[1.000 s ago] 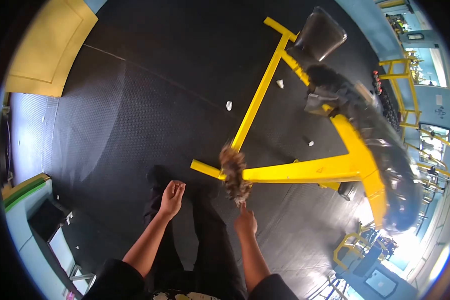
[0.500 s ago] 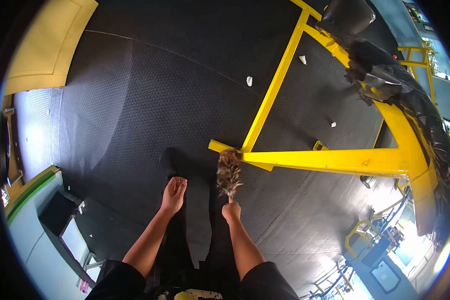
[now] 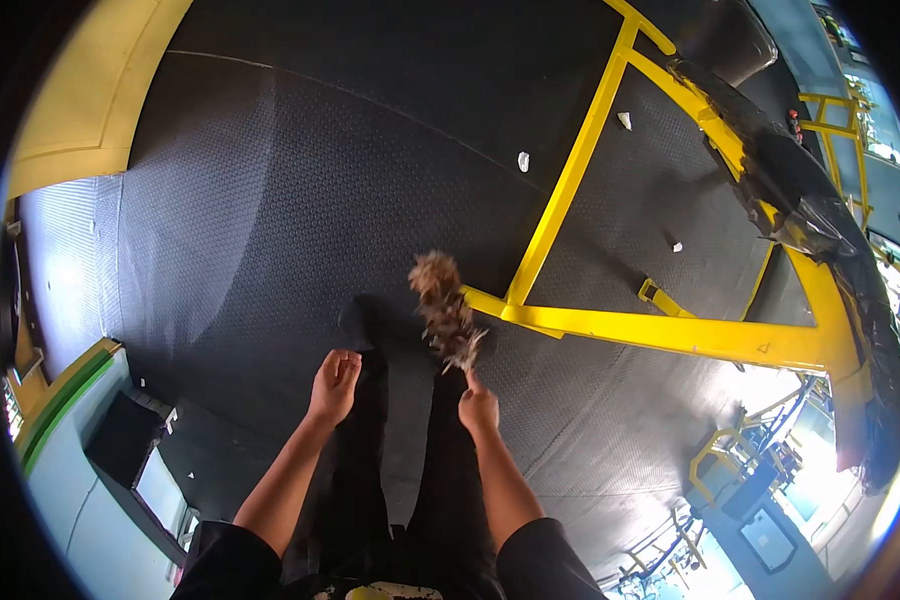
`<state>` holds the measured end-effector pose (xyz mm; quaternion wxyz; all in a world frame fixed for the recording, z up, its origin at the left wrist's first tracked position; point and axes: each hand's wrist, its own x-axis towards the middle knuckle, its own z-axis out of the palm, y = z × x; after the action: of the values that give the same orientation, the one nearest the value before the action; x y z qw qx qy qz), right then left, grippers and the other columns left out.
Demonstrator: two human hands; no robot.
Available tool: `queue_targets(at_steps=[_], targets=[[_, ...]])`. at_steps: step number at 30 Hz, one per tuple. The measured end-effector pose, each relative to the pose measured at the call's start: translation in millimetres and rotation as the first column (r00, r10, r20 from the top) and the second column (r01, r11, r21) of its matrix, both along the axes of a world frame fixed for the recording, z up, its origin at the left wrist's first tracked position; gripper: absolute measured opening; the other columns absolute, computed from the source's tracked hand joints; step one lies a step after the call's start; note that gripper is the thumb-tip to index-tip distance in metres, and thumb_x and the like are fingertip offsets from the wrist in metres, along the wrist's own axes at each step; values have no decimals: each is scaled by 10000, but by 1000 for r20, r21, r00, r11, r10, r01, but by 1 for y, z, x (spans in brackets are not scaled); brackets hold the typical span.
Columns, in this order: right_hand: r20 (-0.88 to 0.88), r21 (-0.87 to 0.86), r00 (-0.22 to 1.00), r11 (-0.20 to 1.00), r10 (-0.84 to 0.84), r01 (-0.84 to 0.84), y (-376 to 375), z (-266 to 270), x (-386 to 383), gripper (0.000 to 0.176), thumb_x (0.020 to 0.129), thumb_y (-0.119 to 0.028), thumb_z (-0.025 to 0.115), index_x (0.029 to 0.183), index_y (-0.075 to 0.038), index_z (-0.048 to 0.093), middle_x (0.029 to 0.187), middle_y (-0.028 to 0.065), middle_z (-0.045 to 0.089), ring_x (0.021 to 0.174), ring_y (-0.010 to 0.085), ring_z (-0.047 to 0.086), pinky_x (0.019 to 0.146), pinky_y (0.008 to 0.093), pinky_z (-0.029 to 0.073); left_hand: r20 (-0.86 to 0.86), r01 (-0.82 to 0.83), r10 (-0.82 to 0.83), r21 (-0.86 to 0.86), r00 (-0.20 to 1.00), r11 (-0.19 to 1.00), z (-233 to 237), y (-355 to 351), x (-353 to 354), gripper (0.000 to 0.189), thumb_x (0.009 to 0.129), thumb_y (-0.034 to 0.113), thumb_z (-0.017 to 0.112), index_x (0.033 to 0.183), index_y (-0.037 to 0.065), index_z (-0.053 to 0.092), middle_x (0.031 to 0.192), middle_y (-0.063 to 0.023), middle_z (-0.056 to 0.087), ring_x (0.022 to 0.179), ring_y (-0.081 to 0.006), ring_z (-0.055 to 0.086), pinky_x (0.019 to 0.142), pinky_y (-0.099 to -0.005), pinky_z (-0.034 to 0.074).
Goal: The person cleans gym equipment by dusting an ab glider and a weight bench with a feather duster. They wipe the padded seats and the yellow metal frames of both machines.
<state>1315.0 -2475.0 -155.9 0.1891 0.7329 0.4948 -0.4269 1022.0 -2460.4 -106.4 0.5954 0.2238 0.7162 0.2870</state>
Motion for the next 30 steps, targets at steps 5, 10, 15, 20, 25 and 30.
queue_targets(at_steps=[5, 10, 15, 20, 25, 30], targets=[[138, -257, 965, 949, 222, -181, 89, -20, 42, 534, 924, -124, 513, 1450, -220, 510, 1157, 240, 672, 1040, 429, 655, 911, 492, 523, -66, 101, -107, -88, 992, 991, 19, 28, -19, 191, 1036, 191, 562, 1057, 2, 575, 924, -32, 636, 875, -102, 611, 791, -258, 487], [146, -212, 920, 920, 364, -330, 136, -32, 72, 368, 911, -150, 544, 1269, -132, 627, 1199, 212, 664, 1113, 387, 643, 919, 483, 523, -47, 117, -121, -79, 991, 990, 21, 34, -29, 211, 1033, 204, 565, 1095, 4, 588, 958, -54, 658, 900, -122, 630, 807, -271, 500], [348, -317, 919, 946, 185, -71, 152, 7, 74, 439, 895, -160, 567, 1331, -153, 615, 1238, 236, 644, 1138, 402, 629, 950, 466, 514, -93, 174, -184, -112, 978, 978, 26, 46, -38, 218, 1021, 216, 587, 1092, 10, 603, 957, -54, 663, 873, -125, 628, 797, -280, 502], [223, -233, 948, 957, 227, -174, 136, 50, 73, 454, 888, -167, 588, 1341, -134, 610, 1285, 247, 616, 1175, 398, 610, 987, 478, 499, -47, 190, -198, -138, 979, 972, 32, 58, -40, 200, 1014, 203, 594, 1084, 17, 611, 973, -65, 668, 892, -142, 636, 817, -289, 501], [302, -178, 952, 984, 46, 9, 106, 84, 49, 482, 883, -120, 548, 1364, -122, 576, 1204, 214, 670, 1086, 394, 662, 922, 473, 543, -135, 381, -380, -20, 915, 924, 71, 89, -51, 236, 999, 277, 590, 1064, 54, 631, 1005, -89, 679, 879, -215, 653, 831, -344, 509], [286, 112, 848, 895, -446, 432, 86, 110, 19, 688, 833, 0, 517, 1492, -178, 432, 1086, 279, 674, 1042, 425, 656, 883, 493, 527, -216, 594, -571, 61, 792, 802, 102, 157, -66, 240, 996, 288, 600, 1081, 66, 636, 987, -78, 678, 852, -199, 660, 788, -335, 527]])
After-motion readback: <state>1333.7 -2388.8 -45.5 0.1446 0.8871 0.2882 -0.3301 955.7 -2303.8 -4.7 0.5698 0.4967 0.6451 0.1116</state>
